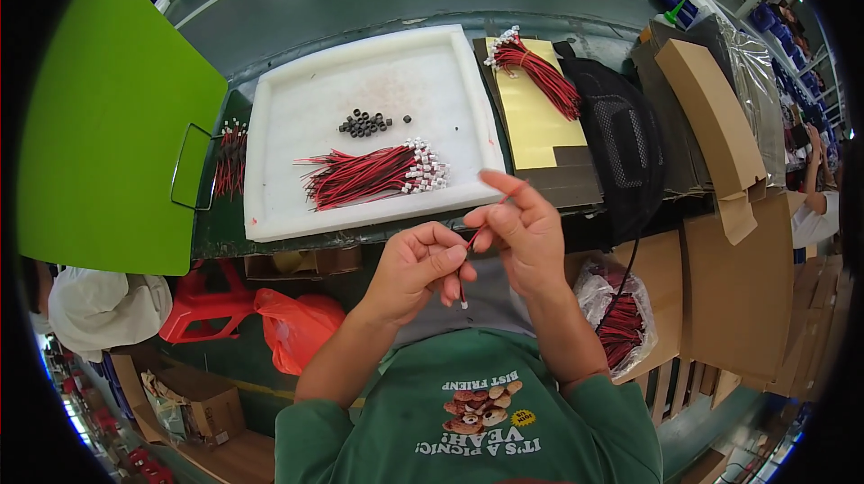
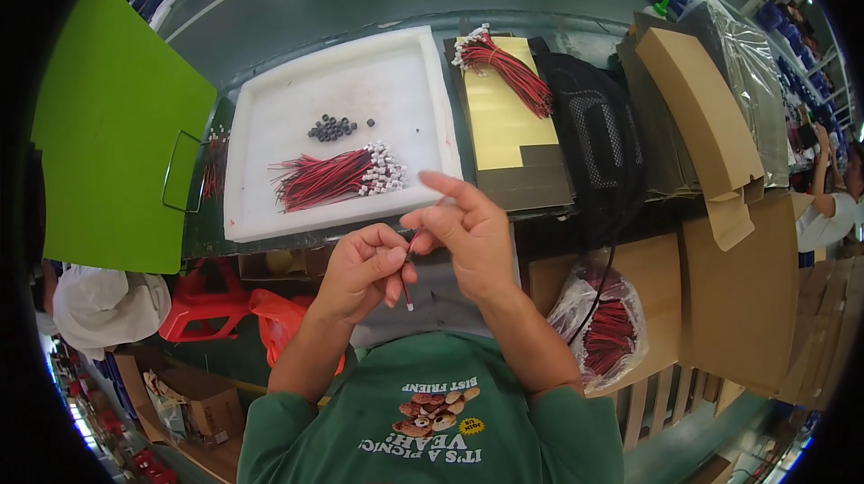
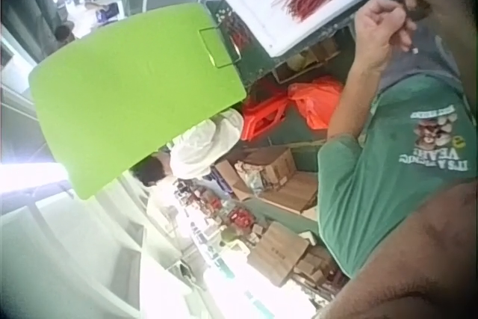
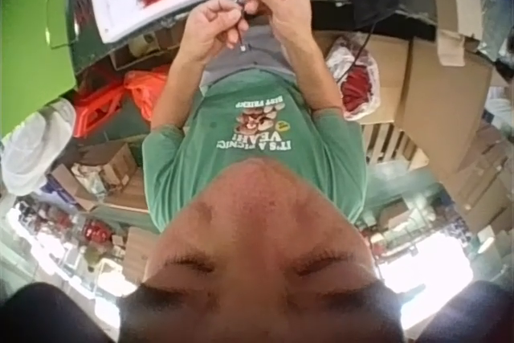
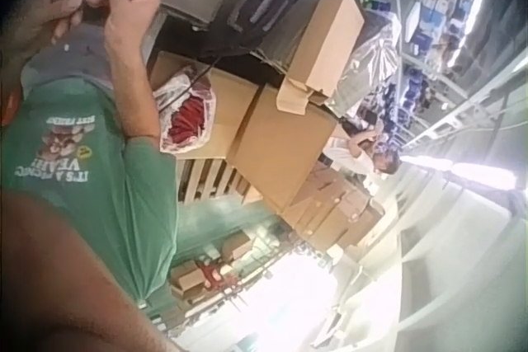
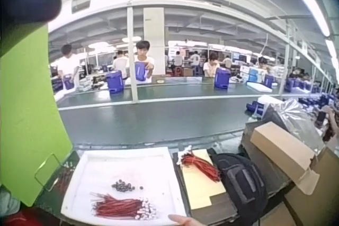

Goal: The person assembles electronic components by hand, inserting red wires into black housings.

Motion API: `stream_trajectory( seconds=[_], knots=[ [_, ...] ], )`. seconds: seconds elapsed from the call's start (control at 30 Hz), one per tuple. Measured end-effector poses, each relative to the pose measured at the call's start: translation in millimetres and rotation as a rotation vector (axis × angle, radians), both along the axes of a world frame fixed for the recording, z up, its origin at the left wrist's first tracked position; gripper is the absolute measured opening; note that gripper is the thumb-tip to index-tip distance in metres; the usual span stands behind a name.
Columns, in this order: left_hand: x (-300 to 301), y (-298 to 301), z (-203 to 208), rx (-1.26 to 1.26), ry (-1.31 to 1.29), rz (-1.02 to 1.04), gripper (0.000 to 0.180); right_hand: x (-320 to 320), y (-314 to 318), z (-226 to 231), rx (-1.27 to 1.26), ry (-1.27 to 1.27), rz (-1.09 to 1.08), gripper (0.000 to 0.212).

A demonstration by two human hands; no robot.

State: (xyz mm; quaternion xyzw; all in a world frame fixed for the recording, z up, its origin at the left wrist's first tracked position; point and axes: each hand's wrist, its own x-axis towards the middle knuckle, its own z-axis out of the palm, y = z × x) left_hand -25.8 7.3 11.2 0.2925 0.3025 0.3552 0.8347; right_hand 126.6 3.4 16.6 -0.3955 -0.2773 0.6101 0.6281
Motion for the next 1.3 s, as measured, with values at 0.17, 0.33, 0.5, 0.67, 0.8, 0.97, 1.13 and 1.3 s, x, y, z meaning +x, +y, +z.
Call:
stream_trajectory(
  seconds=[0.17,0.33,0.5,0.67,0.8,0.97,1.13,1.3],
  knots=[
    [0,0,-3,0.007,-0.063,-0.006,0.011,4,-2,-15,0.056,0.092,0.01,0.016],
    [-2,-1,-7,-0.027,-0.143,0.021,0.011,7,-3,-9,0.162,0.176,-0.005,0.016],
    [-4,2,-13,-0.041,-0.11,0.155,0.012,17,-10,5,0.306,-0.454,0.223,0.011],
    [-2,1,-10,-0.002,-0.074,0.207,0.013,16,-13,20,0.477,-0.806,0.164,0.004],
    [-2,0,-10,0.025,-0.044,0.234,0.013,15,-13,23,0.422,-1.131,0.17,0.005],
    [1,-2,-9,0.07,0.013,0.266,0.012,7,-12,16,0.489,-1.186,0.07,0.004],
    [4,-4,-11,0.132,0.083,0.295,0.012,2,-13,12,0.582,-1.334,-0.012,0.006],
    [8,-3,-13,0.175,0.087,0.372,0.013,0,-16,11,0.594,-1.49,-0.046,0.012]
  ],
)
